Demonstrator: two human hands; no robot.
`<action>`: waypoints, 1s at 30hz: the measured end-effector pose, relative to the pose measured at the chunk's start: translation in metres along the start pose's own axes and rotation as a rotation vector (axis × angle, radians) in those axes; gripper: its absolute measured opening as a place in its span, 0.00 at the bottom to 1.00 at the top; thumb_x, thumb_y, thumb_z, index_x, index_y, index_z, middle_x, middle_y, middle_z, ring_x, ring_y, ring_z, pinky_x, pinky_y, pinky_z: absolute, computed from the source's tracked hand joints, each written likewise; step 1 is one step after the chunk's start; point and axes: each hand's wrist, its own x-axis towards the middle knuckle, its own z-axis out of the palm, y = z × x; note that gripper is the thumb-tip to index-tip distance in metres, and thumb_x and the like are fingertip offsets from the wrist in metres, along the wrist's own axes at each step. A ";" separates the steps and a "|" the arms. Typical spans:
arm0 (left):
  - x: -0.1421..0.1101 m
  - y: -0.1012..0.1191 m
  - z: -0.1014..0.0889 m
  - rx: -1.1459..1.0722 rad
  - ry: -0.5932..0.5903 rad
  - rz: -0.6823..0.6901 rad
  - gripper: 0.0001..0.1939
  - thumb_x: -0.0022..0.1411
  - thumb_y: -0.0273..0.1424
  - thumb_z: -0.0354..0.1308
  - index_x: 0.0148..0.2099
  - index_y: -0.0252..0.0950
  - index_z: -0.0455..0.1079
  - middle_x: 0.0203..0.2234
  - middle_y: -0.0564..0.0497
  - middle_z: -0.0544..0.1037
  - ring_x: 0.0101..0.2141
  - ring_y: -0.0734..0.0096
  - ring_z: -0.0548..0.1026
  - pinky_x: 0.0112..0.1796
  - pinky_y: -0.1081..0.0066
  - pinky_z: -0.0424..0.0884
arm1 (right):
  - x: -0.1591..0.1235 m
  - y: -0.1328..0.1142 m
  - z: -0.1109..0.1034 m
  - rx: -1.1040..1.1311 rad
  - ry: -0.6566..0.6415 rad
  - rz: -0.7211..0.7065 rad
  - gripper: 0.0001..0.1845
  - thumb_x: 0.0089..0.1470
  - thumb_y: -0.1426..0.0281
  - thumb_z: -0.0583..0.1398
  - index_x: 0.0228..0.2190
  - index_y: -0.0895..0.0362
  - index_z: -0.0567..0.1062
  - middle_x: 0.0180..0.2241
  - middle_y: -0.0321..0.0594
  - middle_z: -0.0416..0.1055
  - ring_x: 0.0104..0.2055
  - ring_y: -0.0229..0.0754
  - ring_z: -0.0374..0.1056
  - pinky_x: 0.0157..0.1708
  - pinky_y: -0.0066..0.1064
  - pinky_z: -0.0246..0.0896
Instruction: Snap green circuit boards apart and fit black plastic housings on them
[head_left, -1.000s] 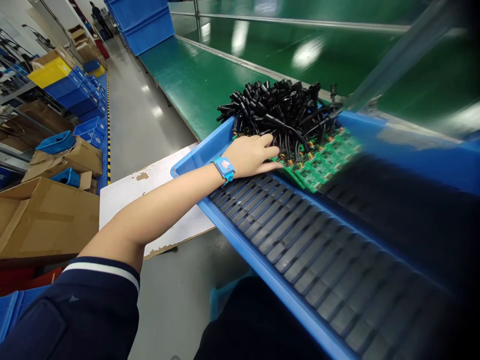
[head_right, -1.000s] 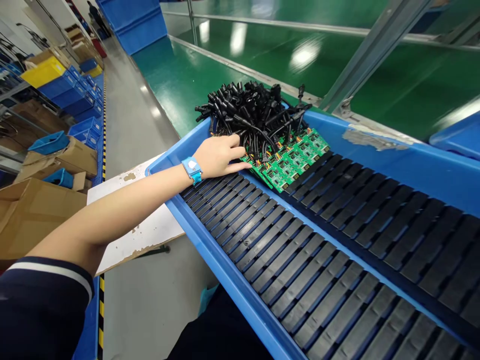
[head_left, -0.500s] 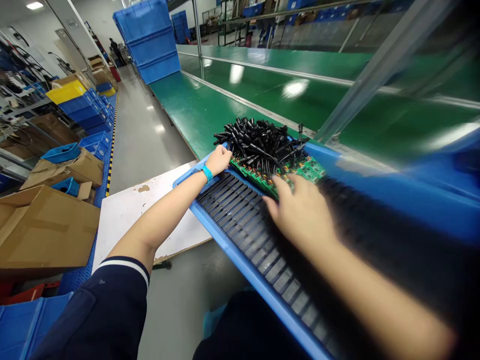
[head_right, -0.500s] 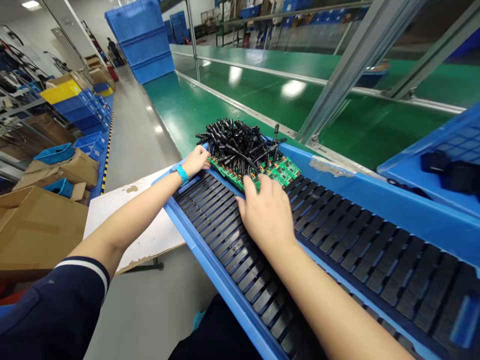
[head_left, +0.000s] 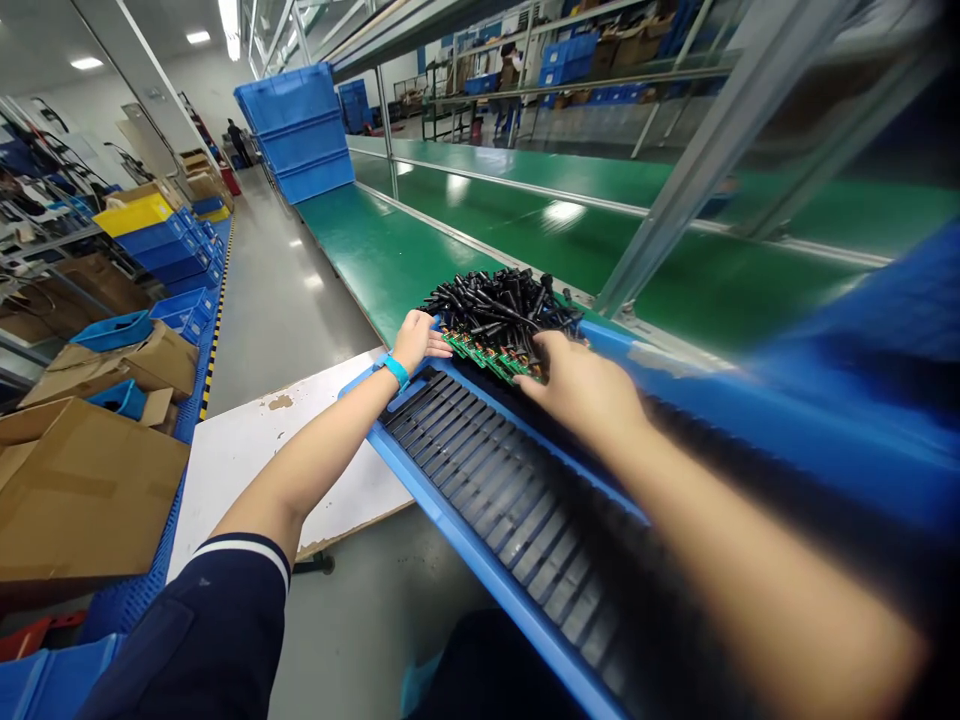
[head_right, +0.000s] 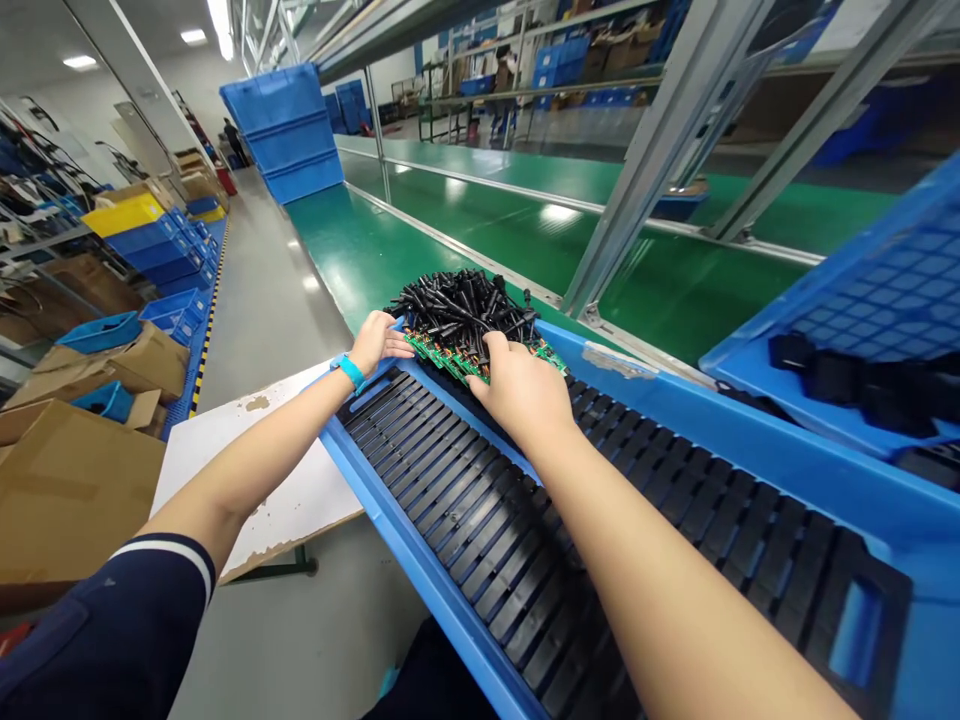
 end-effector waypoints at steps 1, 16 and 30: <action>0.000 0.000 0.000 -0.004 -0.002 0.005 0.03 0.57 0.32 0.41 0.34 0.40 0.48 0.18 0.59 0.63 0.19 0.76 0.72 0.28 0.66 0.73 | 0.001 0.001 -0.001 0.008 0.000 0.003 0.24 0.48 0.60 0.57 0.46 0.58 0.62 0.35 0.47 0.71 0.32 0.52 0.69 0.25 0.34 0.59; 0.003 -0.016 0.001 0.205 -0.036 0.173 0.12 0.52 0.24 0.56 0.29 0.36 0.52 0.16 0.60 0.65 0.19 0.80 0.70 0.27 0.73 0.70 | 0.004 0.020 -0.009 0.162 -0.030 0.004 0.24 0.48 0.59 0.58 0.45 0.58 0.65 0.35 0.46 0.73 0.36 0.51 0.69 0.31 0.36 0.62; -0.008 -0.018 0.007 0.610 -0.014 0.374 0.27 0.35 0.42 0.66 0.32 0.37 0.55 0.22 0.59 0.60 0.23 0.78 0.61 0.27 0.74 0.59 | 0.005 0.021 -0.007 0.162 -0.033 0.024 0.26 0.46 0.58 0.59 0.45 0.58 0.67 0.35 0.46 0.73 0.35 0.52 0.69 0.30 0.36 0.62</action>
